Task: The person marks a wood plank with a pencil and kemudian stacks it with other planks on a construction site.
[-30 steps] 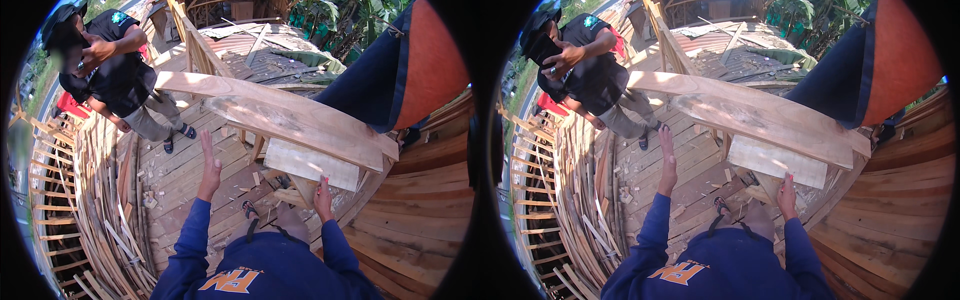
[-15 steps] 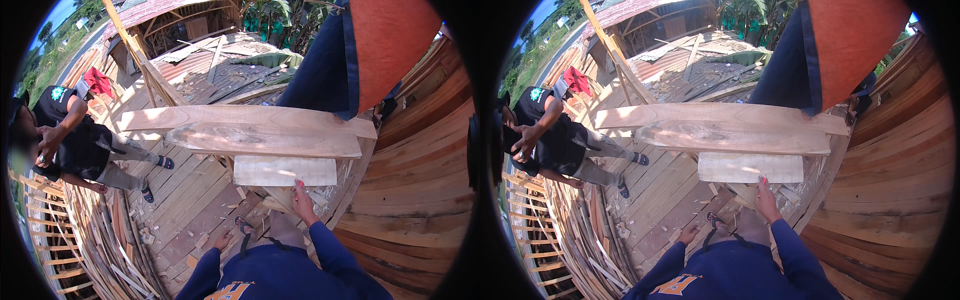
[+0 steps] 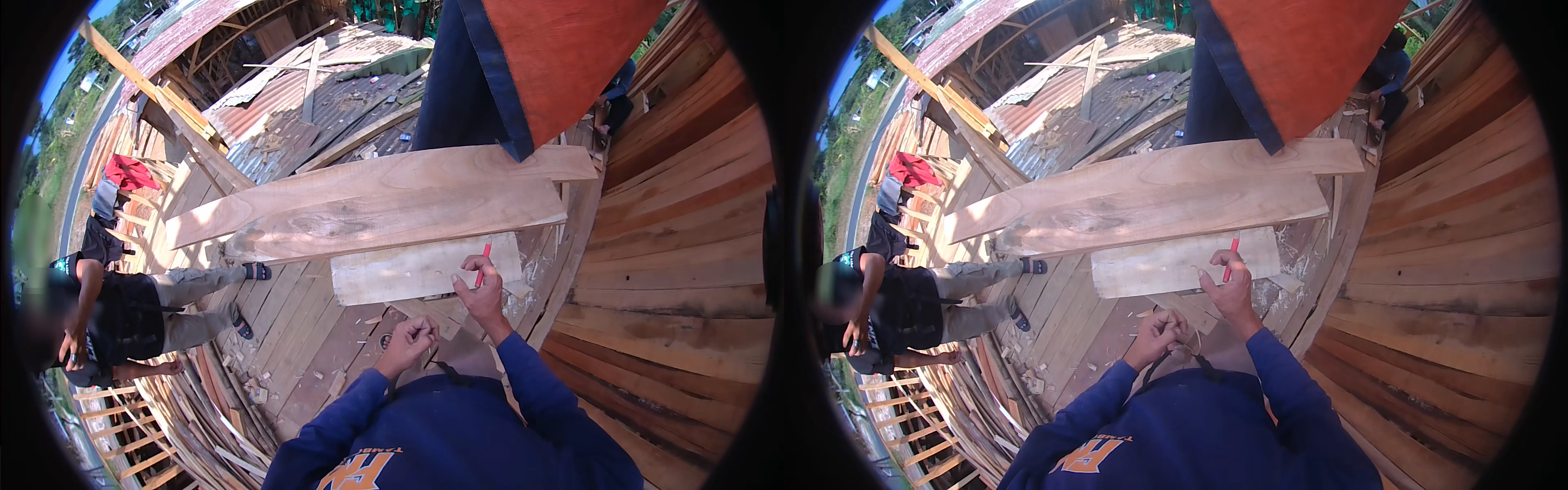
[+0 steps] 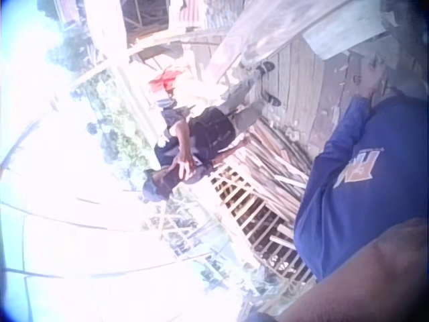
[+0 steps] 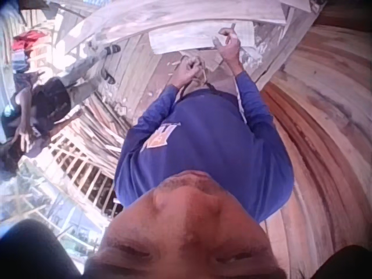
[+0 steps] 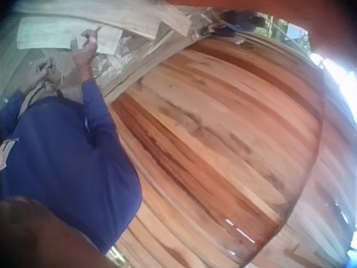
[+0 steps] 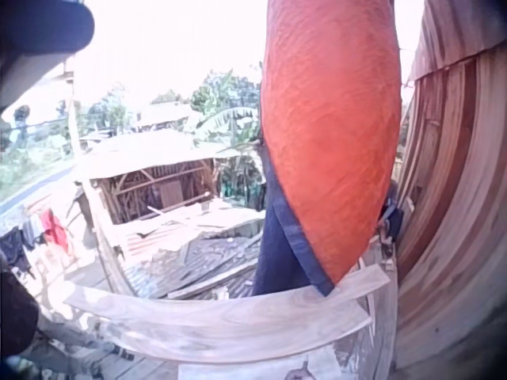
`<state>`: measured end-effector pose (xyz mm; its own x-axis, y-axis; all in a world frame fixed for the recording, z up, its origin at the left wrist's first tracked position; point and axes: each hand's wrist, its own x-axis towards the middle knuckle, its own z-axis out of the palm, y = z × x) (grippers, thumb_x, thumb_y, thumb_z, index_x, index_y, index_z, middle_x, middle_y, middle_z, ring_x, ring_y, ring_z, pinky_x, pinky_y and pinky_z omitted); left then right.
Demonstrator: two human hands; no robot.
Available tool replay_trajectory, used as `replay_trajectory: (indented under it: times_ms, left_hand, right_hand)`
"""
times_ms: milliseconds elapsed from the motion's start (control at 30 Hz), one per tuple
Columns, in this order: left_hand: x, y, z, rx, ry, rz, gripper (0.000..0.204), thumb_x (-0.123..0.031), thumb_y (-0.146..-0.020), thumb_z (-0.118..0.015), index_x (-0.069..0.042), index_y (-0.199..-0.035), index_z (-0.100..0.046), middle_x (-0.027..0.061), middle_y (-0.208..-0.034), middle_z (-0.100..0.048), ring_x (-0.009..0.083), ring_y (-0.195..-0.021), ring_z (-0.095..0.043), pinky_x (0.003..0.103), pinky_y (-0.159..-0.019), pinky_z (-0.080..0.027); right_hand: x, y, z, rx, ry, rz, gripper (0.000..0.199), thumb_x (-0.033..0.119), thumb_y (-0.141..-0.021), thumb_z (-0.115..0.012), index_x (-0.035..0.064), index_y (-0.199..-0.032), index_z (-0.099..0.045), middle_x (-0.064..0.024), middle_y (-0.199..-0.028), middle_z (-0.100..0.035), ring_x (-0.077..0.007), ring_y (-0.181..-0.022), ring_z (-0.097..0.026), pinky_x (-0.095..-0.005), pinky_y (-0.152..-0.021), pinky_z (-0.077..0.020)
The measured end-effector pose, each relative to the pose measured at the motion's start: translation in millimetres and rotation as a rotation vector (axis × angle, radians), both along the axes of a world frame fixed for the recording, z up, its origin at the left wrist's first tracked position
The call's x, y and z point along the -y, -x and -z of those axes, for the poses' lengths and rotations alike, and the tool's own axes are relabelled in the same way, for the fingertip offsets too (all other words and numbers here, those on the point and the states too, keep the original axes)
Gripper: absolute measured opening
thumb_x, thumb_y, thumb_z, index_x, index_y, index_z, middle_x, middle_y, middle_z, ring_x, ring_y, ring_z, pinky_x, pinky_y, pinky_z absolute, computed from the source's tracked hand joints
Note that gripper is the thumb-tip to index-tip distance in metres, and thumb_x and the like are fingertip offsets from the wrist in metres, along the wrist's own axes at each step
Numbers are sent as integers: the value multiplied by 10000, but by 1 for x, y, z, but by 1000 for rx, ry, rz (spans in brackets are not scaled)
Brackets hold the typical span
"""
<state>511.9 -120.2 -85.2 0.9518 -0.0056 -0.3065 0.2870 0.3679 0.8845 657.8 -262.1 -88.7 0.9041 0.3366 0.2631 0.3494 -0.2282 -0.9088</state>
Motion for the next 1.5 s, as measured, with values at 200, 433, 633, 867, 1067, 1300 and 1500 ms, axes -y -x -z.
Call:
replay_trajectory:
  times_ms: [200,433,633,867,1067,1300,1500]
  left_hand:
    - [51,-49,-40,232,-315,82,232,20,-764,-545,-30,-680,-335,42,-673,-446,114,-661,-449,283,-596,-376]
    - [-125,-188,38,265,-551,-778,195,26,-805,-539,-54,-672,-422,-30,-683,-442,50,-633,-380,218,-571,-331]
    - [-195,-235,29,216,-753,-846,160,-31,-828,-573,-21,-691,-492,-30,-650,-467,55,-621,-410,231,-583,-370]
    - [-85,-246,-13,368,-725,-742,153,-86,-832,-620,-9,-744,-520,29,-757,-582,109,-752,-526,273,-755,-430]
    - [-202,-228,-2,66,-653,-780,271,-200,-826,-662,12,-990,-621,110,-1016,-644,203,-960,-575,313,-905,-421]
    - [-238,-154,-9,142,-1064,-936,444,-158,-819,-647,-21,-1229,-547,223,-1318,-510,339,-1278,-452,394,-1075,-345]
    - [-202,-10,83,-244,-1176,-1259,412,-86,-795,-598,-50,-1202,-551,215,-1338,-472,377,-1304,-396,415,-1080,-325]
  right_hand:
    - [10,-90,-12,-9,82,-81,341,88,-732,-753,29,-997,-547,-107,-1016,-609,-214,-974,-587,-328,-888,-447]
    - [-25,-137,-3,-38,51,-250,441,195,-705,-777,68,-1064,-555,-113,-1008,-589,-282,-962,-581,-364,-844,-456]
    - [-59,-194,8,90,169,-345,568,188,-670,-787,61,-1171,-553,-170,-1139,-597,-337,-1091,-567,-412,-936,-454]
    - [-138,-265,10,114,198,-410,668,273,-723,-790,37,-1291,-531,-234,-1247,-566,-369,-1205,-523,-405,-1014,-418]
    - [-159,-232,10,-19,229,-568,651,211,-770,-744,8,-1333,-486,-241,-1301,-544,-363,-1239,-509,-395,-1032,-406]
    - [-131,-147,38,95,290,-580,805,100,-759,-707,-10,-1442,-294,-264,-1465,-340,-392,-1352,-357,-438,-1105,-311]
    - [-113,-119,47,173,373,-493,814,78,-764,-684,-14,-1455,-264,-255,-1471,-330,-407,-1371,-305,-459,-1144,-240]
